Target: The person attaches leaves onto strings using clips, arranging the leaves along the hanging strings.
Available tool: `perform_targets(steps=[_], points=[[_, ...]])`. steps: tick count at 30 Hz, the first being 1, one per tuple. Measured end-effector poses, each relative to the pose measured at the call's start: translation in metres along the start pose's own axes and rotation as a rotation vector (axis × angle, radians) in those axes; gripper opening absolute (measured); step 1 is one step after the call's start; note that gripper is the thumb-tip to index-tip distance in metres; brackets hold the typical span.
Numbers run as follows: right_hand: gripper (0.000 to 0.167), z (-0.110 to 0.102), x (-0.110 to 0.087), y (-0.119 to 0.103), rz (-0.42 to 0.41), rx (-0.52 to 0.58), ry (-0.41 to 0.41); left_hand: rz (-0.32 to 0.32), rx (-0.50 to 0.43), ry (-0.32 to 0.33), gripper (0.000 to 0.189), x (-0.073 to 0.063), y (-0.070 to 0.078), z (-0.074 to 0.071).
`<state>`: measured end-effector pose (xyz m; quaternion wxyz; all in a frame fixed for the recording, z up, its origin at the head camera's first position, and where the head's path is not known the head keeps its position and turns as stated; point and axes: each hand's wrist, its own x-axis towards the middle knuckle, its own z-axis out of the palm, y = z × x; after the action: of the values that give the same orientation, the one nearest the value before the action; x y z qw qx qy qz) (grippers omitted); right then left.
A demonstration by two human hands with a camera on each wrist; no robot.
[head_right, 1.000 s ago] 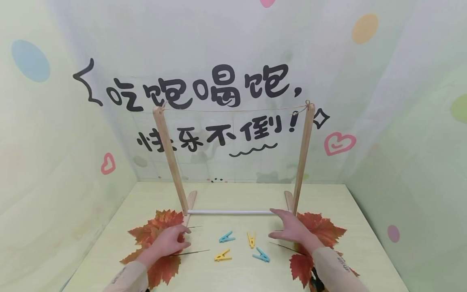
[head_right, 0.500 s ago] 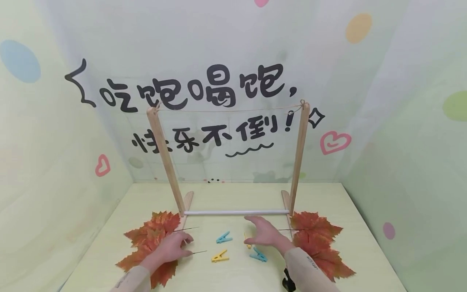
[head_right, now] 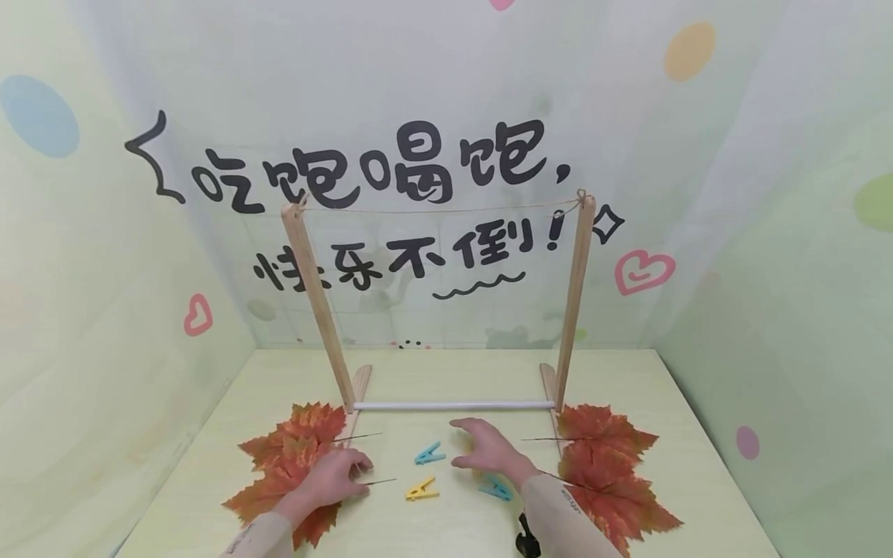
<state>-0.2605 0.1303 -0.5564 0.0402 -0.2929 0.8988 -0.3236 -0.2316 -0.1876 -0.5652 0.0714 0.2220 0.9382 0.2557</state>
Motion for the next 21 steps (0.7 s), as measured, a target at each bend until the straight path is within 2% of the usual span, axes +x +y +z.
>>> perform_targets(steps=[3,7,16,21], points=[[0.059,0.004,0.003,-0.001,0.011,0.021,0.010,-0.006,-0.006,-0.004,0.025,0.000,-0.002,0.002],[0.057,0.009,0.007,-0.002,0.017,0.043,0.022,0.022,-0.021,0.005,0.020,-0.001,-0.004,0.003],[0.056,0.018,0.012,-0.004,0.016,0.030,0.025,0.055,-0.051,-0.013,0.009,-0.001,-0.003,0.001],[0.055,0.018,0.012,-0.007,0.027,0.027,0.023,0.089,-0.045,0.000,0.013,-0.003,-0.003,0.001]])
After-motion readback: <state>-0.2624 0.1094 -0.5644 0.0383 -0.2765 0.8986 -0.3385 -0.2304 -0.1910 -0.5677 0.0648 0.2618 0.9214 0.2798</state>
